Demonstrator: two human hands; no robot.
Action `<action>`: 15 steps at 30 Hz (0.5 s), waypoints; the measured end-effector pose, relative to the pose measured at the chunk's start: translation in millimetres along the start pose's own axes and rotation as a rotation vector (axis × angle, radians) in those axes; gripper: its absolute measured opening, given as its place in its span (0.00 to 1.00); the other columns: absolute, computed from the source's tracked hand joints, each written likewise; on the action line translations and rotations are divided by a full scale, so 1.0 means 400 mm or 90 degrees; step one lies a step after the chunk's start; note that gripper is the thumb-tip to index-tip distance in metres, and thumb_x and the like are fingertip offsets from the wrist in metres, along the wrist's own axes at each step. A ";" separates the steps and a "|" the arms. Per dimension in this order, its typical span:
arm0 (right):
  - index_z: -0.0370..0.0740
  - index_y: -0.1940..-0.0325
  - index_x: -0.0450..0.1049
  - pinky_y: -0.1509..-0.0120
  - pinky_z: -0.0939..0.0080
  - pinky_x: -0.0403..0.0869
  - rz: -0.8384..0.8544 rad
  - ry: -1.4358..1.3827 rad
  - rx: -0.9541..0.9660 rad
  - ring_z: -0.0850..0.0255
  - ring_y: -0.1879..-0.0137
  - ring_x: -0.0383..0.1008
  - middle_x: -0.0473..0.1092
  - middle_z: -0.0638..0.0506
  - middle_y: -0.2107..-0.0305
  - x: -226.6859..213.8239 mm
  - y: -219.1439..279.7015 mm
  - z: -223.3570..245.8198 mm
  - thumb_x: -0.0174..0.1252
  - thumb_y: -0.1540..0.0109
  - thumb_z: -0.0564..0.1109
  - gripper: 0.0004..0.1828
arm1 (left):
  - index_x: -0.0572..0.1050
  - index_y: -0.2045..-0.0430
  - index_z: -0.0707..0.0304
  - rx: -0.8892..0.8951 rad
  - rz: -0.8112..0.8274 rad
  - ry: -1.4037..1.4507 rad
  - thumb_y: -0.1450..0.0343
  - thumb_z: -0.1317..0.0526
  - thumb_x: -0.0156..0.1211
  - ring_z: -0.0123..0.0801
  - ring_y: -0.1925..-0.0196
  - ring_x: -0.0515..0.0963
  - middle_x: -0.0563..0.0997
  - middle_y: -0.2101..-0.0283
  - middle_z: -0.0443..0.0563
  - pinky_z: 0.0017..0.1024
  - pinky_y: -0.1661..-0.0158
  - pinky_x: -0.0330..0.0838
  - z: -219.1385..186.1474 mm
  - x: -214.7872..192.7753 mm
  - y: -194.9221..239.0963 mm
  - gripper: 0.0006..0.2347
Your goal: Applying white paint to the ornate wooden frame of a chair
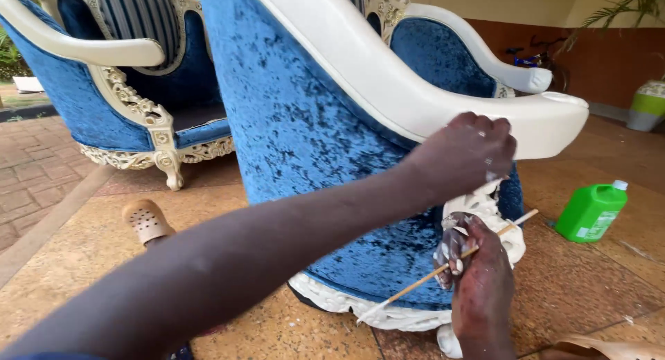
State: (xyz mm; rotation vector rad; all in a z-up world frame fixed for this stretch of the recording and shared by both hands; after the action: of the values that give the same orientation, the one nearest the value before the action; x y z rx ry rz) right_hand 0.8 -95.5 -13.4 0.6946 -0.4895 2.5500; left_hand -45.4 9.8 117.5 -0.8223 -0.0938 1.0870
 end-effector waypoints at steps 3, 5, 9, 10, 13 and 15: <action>0.36 0.54 0.73 0.79 0.62 0.52 0.010 0.022 -0.016 0.66 0.80 0.53 0.55 0.55 0.85 0.039 0.002 -0.008 0.41 0.27 0.49 0.18 | 0.73 0.55 0.70 -0.041 -0.008 0.038 0.31 0.68 0.63 0.38 0.60 0.83 0.79 0.56 0.60 0.34 0.54 0.81 0.144 -0.074 0.110 0.11; 0.36 0.54 0.72 0.77 0.61 0.53 0.058 0.015 -0.026 0.65 0.79 0.54 0.55 0.56 0.85 0.075 -0.007 -0.011 0.40 0.27 0.49 0.18 | 0.69 0.47 0.74 -0.099 -0.037 0.052 0.29 0.71 0.60 0.42 0.57 0.81 0.78 0.53 0.60 0.37 0.48 0.79 0.299 -0.126 0.192 0.16; 0.26 0.49 0.72 0.56 0.56 0.70 0.154 0.106 -0.177 0.54 0.61 0.72 0.70 0.41 0.66 0.137 -0.011 0.009 0.36 0.30 0.45 0.22 | 0.77 0.62 0.63 -0.171 -0.151 -0.110 0.27 0.71 0.65 0.40 0.64 0.78 0.79 0.56 0.56 0.36 0.64 0.74 0.543 -0.213 0.311 0.05; 0.22 0.46 0.71 0.53 0.57 0.72 0.180 0.143 -0.234 0.52 0.52 0.77 0.76 0.35 0.51 0.153 -0.013 0.020 0.36 0.33 0.41 0.23 | 0.77 0.71 0.61 -0.167 -0.217 -0.111 0.28 0.71 0.72 0.36 0.74 0.73 0.78 0.67 0.52 0.36 0.77 0.65 0.584 -0.236 0.328 0.07; 0.33 0.33 0.69 0.73 0.66 0.66 0.200 0.185 -0.246 0.58 0.65 0.71 0.75 0.39 0.48 0.174 -0.009 0.017 0.41 0.35 0.36 0.26 | 0.82 0.61 0.61 -0.046 -0.118 -0.019 0.33 0.73 0.68 0.41 0.45 0.78 0.81 0.47 0.55 0.38 0.44 0.75 0.463 -0.200 0.283 0.10; 0.41 0.29 0.66 0.70 0.64 0.67 0.138 0.438 -0.387 0.61 0.67 0.70 0.73 0.46 0.54 0.209 0.017 0.032 0.42 0.33 0.39 0.27 | 0.82 0.59 0.62 0.026 -0.081 0.031 0.32 0.72 0.66 0.40 0.48 0.79 0.82 0.48 0.52 0.38 0.44 0.76 0.396 -0.218 0.234 0.10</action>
State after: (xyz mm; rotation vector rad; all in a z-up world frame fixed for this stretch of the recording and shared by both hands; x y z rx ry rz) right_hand -62.2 -79.6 41.2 -0.4557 -1.0447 2.4086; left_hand -229.3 44.8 197.8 -0.7957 -0.0814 0.9452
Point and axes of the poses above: each hand's wrist, its own y-axis away from the middle knuckle, its own x-axis out of the palm, z = x × y, the point moved 2 cm from there along -y, towards the middle knuckle
